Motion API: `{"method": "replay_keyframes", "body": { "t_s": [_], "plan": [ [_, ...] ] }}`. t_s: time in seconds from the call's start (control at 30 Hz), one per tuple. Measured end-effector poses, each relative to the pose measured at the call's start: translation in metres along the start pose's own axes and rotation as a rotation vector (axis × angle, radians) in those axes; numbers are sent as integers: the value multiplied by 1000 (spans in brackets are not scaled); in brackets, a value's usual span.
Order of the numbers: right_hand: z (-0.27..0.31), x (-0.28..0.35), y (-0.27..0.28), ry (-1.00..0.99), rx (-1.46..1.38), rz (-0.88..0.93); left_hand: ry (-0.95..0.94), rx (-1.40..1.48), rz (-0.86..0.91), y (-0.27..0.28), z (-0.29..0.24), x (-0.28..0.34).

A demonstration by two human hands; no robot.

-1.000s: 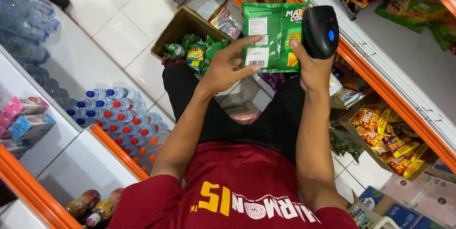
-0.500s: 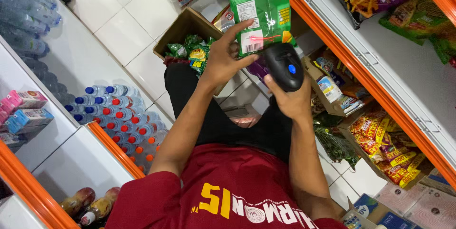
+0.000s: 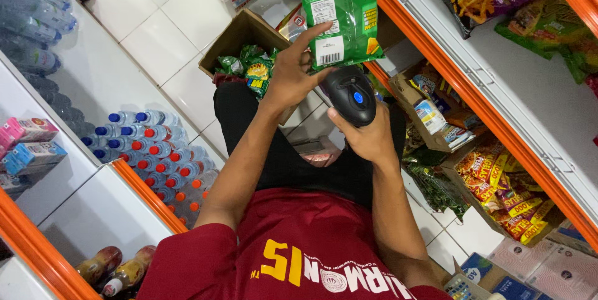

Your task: The person takes snack bags from a cardboard box, scans them with a handheld barcode scanner, and places them onto store shelves by hand.

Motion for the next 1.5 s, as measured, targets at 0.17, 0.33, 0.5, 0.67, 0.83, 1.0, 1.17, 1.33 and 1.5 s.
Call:
{"method": "replay_keyframes", "body": {
  "t_s": [0.17, 0.33, 0.5, 0.67, 0.83, 1.0, 1.17, 1.33, 1.5],
  "plan": [
    [-1, 0, 0, 17, 33, -6, -6, 4, 7, 0, 3, 1],
    [-17, 2, 11, 65, -52, -184, 3, -42, -12, 5, 11, 7],
    [-60, -10, 40, -95, -148, -429, 1, 77, -96, 11, 19, 21],
    [-73, -23, 51, 41, -359, -488, 47, 52, -66, 2, 24, 32],
    [-78, -25, 37, 52, -756, -319, -65, 282, 41, -14, 25, 34],
    [-79, -21, 37, 19, -790, -420, -102, 283, 18, -27, 14, 31],
    [-83, -6, 44, -74, -325, -654, -210, -181, -132, -46, -14, 36],
    [-65, 3, 35, 133, -485, -493, -86, 181, -43, -73, 5, 28],
    [-73, 2, 54, 89, -782, -518, 259, 638, -139, -77, 30, 15]
  ]
}}
Point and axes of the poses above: each hand's wrist, its own x-axis away from the middle knuckle, its own y-axis out of the back of the hand, z = x × y, the point moved 5 cm from there along -x, towards the middle knuckle, and after that the axes turned 3 degrees about -z, right-handed, at the moved point
